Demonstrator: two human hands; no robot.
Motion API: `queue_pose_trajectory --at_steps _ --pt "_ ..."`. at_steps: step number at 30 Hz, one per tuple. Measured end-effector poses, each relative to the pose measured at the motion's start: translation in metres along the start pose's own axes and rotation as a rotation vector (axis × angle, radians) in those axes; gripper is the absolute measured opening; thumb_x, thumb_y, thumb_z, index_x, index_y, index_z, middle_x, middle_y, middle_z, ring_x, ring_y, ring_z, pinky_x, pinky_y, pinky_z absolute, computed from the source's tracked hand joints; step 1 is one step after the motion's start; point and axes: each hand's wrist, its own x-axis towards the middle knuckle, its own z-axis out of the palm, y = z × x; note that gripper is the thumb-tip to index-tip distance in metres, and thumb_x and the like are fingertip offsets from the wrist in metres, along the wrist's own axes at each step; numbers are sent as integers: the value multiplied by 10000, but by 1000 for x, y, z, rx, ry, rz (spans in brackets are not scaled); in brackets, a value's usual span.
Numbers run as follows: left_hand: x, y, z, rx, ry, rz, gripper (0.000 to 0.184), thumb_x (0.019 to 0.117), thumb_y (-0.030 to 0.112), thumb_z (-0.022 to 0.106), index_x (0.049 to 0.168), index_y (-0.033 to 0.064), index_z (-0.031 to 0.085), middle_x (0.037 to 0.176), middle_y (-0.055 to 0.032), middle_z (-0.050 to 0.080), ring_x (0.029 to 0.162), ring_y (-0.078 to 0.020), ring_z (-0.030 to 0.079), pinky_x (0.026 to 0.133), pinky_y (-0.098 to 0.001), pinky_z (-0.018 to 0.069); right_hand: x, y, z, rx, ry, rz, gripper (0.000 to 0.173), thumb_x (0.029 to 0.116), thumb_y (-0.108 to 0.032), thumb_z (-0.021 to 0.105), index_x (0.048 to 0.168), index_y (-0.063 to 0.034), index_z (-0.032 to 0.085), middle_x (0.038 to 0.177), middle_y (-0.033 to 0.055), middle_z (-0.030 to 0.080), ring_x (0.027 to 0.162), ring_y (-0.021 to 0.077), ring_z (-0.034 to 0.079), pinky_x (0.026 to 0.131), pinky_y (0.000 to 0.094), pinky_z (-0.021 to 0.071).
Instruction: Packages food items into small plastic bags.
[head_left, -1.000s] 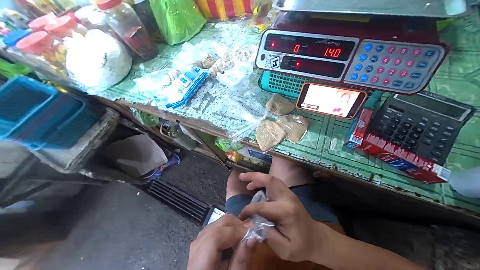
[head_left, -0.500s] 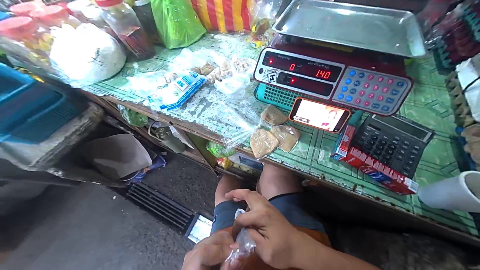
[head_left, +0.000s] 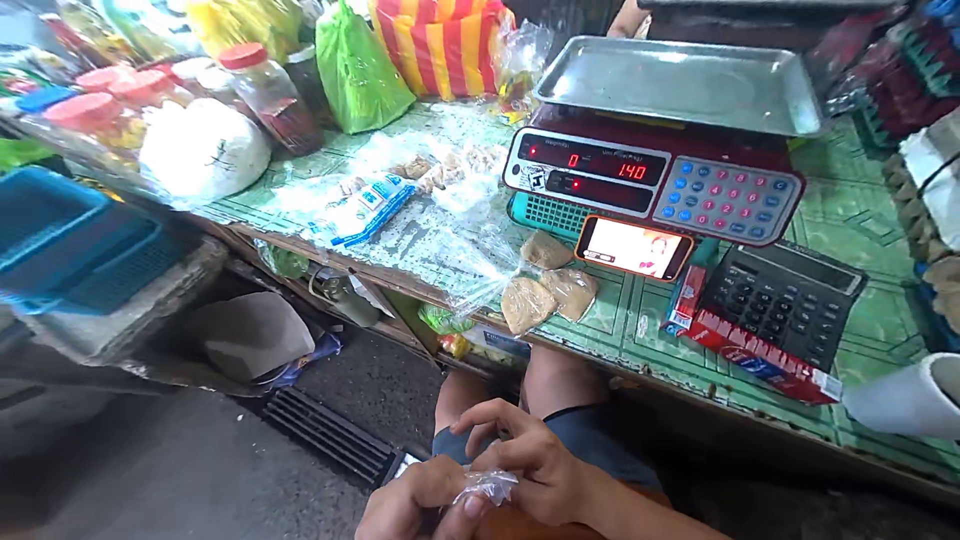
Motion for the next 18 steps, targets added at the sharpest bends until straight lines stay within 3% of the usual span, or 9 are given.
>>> queue_pose_trajectory --at_steps 8,13,15,17,18 --pt "-7 2 10 65 3 52 110 1023 178 642 1124 164 684 972 59 711 746 1 664 637 -135 556 11 -5 -17 -159 -7 22 236 1009 -283 619 991 -106 774 1458 317 472 1255 279 593 997 347 547" --pt "-11 -17 10 176 -48 134 98 1023 201 646 1090 130 652 934 24 678 760 -22 662 659 -161 569 6 -9 -27 -228 -44 114 224 981 -257 632 1105 -140 778 1514 269 457 1301 276 566 1027 361 532" --pt "-11 -17 10 131 -29 84 104 1032 204 630 1122 157 655 956 47 688 768 -3 662 665 -147 564 6 -12 -33 -139 -87 110 215 972 -209 652 1105 -81 764 1417 212 559 1235 222 600 1003 336 539" --pt "-8 -15 12 57 38 22 105 1030 205 630 1124 204 674 946 88 710 739 26 655 641 -125 549 7 -10 -41 24 -138 142 172 950 -164 722 993 0 747 1193 149 671 1059 136 658 867 251 577" --pt "-7 -15 12 32 57 2 94 1027 202 633 1110 208 676 926 93 707 717 33 643 623 -117 537 6 -9 -44 98 -176 197 179 932 -158 742 951 20 735 1117 126 688 1025 113 652 847 234 561"
